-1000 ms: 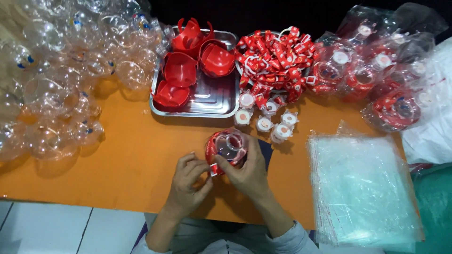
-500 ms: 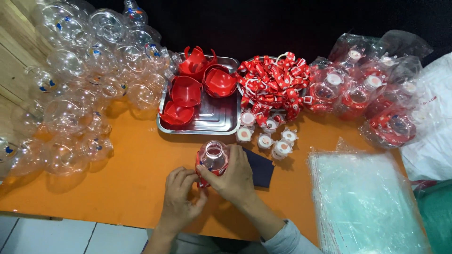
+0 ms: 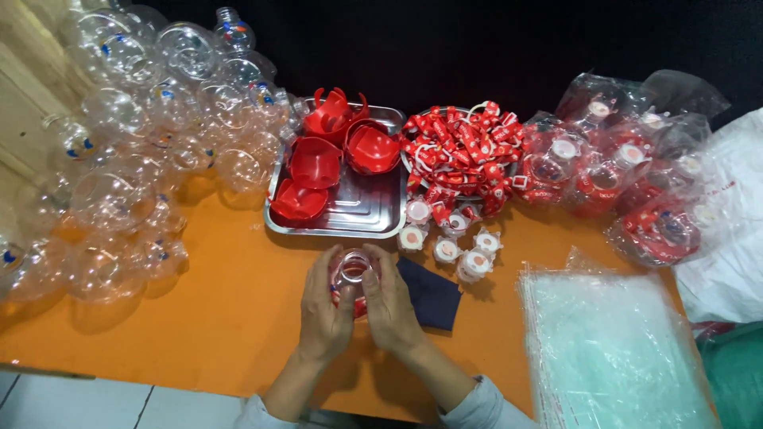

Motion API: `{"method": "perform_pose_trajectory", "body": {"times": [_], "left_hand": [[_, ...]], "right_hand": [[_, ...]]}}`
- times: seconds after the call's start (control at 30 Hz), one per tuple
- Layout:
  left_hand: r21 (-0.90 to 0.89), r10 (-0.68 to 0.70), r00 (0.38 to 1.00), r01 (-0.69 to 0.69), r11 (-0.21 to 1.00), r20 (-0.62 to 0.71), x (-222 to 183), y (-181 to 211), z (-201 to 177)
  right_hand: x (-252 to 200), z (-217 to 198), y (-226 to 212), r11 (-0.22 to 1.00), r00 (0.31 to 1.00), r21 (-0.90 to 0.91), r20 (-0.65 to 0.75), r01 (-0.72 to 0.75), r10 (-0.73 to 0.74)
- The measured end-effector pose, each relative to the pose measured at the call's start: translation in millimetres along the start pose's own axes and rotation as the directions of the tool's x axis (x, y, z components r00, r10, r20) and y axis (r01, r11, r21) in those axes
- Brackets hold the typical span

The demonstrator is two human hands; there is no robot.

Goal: Assembling a plastic bottle by cleaning it, attaching a red base, and adding a red carrying strap.

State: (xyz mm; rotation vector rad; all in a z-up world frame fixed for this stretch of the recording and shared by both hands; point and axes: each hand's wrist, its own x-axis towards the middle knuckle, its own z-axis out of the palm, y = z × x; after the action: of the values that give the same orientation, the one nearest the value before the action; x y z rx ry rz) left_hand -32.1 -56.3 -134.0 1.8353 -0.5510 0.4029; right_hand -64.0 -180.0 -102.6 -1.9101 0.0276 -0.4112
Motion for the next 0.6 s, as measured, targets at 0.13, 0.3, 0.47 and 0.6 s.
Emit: {"method": "perform_pose_trajectory", "body": {"times": [0.13,0.3,0.47,0.6], "left_hand": [[0.002,-0.002,1.0,0.002,1.0,-0.026,-4.6,-13.6,9.6],[-0.008,0.021,0.998,-0.021,1.0,-0.053,-1.7,-11.5,10.8],[-0.016,0.007,0.998,-0.008,1.0,-0.057,-3.3,-17.7,12.3],[-0.165,-0.041,0.999,0.038,0.985,-0.014,0.1,-11.2,8.2]], "right_hand": [[-0.6,4.4,7.3,0.997,0.999,0.068,-0.011,0.041,-0.04],[-3.9,15.3,17.5,0.987,0.988,0.098,-0.102,0.127,-0.117],[-8.4,13.7,23.2,0.99,0.995,0.112,-0.062,0.086,-0.079],[-12.4,11.0,24.4,0.993,0.996,0.086,-0.056,0.079,-0.075]]}}
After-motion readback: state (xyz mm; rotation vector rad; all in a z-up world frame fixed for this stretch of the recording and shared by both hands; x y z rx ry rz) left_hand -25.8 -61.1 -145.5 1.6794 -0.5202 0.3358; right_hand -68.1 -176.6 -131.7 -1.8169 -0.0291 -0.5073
